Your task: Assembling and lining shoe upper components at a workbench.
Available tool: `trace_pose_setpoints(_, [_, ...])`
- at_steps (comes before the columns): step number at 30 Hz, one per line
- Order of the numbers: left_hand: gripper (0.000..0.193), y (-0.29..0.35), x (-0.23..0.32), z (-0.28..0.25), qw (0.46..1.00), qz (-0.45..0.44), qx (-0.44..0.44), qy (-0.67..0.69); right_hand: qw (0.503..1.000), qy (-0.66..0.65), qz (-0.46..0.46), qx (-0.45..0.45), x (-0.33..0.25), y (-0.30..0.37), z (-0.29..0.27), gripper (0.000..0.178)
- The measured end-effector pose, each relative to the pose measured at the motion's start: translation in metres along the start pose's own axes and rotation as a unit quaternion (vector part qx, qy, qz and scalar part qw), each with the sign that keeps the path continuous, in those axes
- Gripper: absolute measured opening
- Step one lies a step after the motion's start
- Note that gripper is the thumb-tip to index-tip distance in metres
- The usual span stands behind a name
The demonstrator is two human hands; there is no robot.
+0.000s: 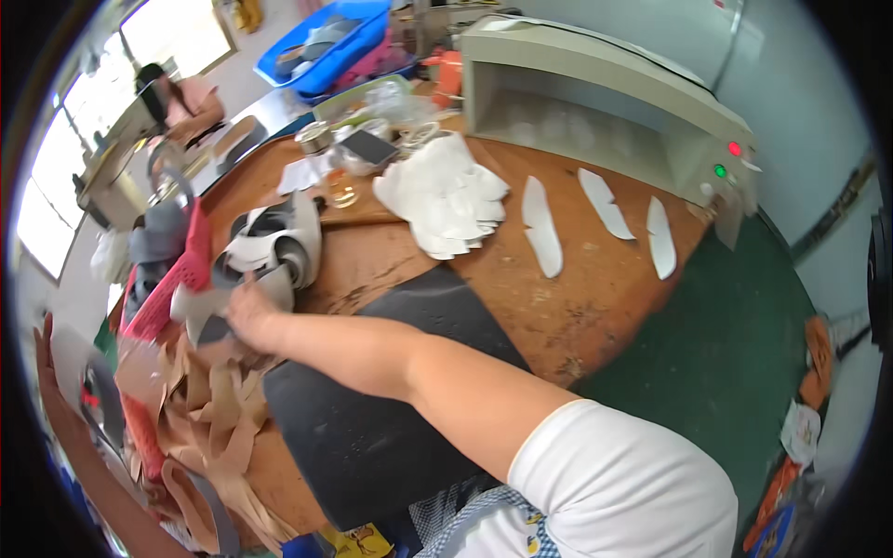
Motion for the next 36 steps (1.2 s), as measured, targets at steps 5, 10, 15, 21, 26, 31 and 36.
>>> trace_pose_setpoints(5, [0.036,0.077,-0.016,0.04,0.963,0.08,-0.101,-0.237,0.935,0.0,-0.153,0.32,-0.089,0.065,-0.077,0.046])
trace_pose_setpoints(10, [0.024,0.199,-0.105,0.133,0.921,0.035,-0.265,-0.282,0.961,-0.018,-0.044,0.273,0.002,0.245,-0.096,0.02])
trace_pose_setpoints(15, [0.03,0.24,-0.164,0.108,0.867,0.036,-0.285,-0.408,0.922,-0.021,0.228,0.313,0.165,0.431,-0.104,0.018])
trace_pose_setpoints(21, [0.025,0.256,-0.178,0.075,0.94,0.04,-0.124,-0.314,0.874,-0.075,0.431,0.212,0.279,0.522,-0.059,0.039])
trace_pose_setpoints(26, [0.011,0.324,-0.164,0.101,0.949,0.125,-0.005,-0.289,0.825,-0.293,0.436,0.208,0.329,0.519,0.016,0.015])
trace_pose_setpoints(31, [0.014,0.401,-0.203,0.137,0.932,0.095,-0.229,-0.263,0.721,-0.457,0.466,0.233,0.329,0.542,-0.025,0.017])
trace_pose_setpoints(36, [0.013,0.413,-0.229,0.155,0.913,0.124,-0.172,-0.349,0.935,-0.133,0.328,0.005,0.254,0.537,-0.036,0.044])
Point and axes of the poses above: each hand's wrist, its own y-axis away from the middle knuckle, its own z-axis out of the palm, x = y × z, the point moved 8 cm from there along -y, towards the middle knuckle, and after that the axes turned 13 degrees about -z, right-handed, at the moved point
